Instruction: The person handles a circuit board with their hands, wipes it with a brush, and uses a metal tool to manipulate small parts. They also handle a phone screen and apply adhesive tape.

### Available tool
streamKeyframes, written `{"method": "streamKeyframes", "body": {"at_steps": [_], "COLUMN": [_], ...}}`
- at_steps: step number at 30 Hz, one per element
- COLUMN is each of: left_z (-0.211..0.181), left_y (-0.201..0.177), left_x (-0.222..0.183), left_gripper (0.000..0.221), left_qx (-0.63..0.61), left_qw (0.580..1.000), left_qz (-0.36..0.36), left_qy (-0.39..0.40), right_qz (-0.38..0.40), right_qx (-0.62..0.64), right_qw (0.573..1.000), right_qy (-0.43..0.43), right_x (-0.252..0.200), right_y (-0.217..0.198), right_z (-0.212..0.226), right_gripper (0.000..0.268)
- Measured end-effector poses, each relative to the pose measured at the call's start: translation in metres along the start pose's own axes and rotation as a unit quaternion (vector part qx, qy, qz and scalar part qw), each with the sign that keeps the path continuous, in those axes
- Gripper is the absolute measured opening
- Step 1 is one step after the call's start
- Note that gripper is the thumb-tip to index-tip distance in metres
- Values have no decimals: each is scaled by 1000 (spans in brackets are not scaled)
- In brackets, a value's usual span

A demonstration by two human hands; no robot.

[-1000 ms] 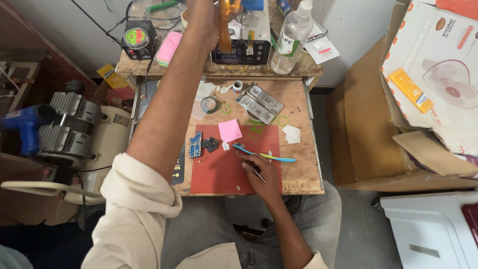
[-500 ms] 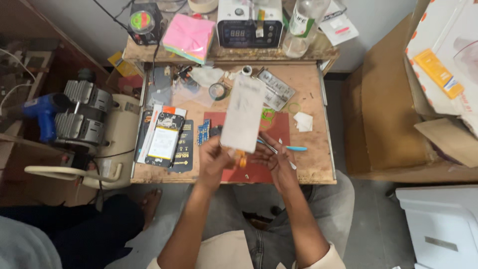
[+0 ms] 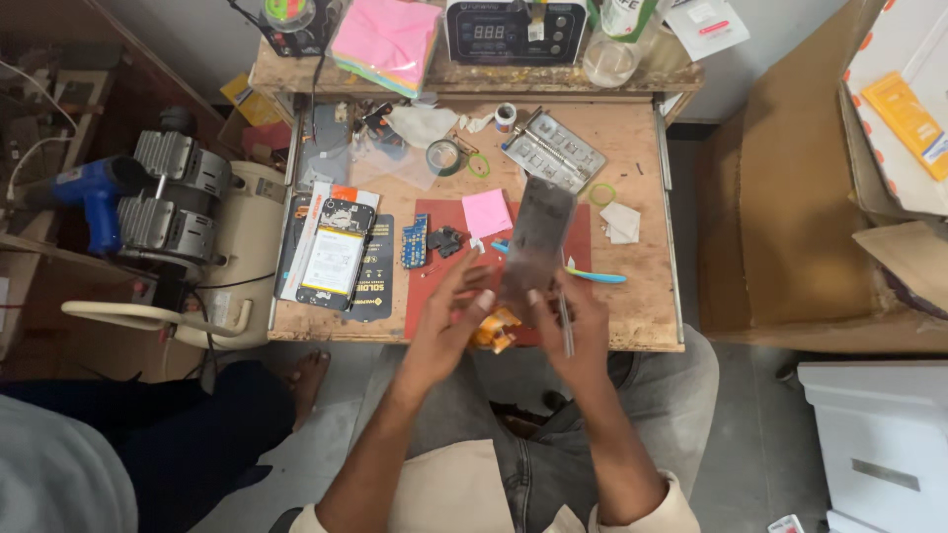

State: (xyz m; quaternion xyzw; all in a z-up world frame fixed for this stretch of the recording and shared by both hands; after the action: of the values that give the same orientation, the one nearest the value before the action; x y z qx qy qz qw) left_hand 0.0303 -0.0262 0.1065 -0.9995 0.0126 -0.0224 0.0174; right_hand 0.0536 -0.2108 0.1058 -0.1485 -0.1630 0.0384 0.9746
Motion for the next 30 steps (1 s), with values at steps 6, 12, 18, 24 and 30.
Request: {"method": "streamKeyframes", "body": {"at_steps": [6,12,18,24,30], "left_z": [50,20,9,1,4], "left_y": [23,12,7,1,-6], "left_x": [-1,-1,4,1,2], "left_gripper": [55,57,57,52,54], "left_qx": [-288,-469,-523,-461,-404], "left_qw": [944,874,848,883,910], "left_qz": [-10,21,0,-58,-65], "left_qy": [-161,-128,-86,-74,-73], "right_qz": [76,-42,68,138,141], "right_qx": [-19,148,256,272,284], "right_qw": [975,987,961,949,943], "right_qy": [-208,-39,85,75,98], "right_x": [-9,0,1,-11,-11], "right_y": [8,-18,13,33,31], "right_z": [67,5,-44,-42,-40], "right_gripper": [36,29,34,49,53]}}
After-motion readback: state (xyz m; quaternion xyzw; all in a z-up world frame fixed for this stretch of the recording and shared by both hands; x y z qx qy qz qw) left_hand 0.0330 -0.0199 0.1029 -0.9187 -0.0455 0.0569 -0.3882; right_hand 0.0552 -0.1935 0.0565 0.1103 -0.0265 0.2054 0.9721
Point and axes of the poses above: each hand's wrist, its own x-axis towards the middle knuckle, its own y-axis out of the palm, z = x × y, the point moved 6 cm from there along x, towards the middle knuckle, and after that the axes turned 6 degrees about -y, right-handed, at the moved point
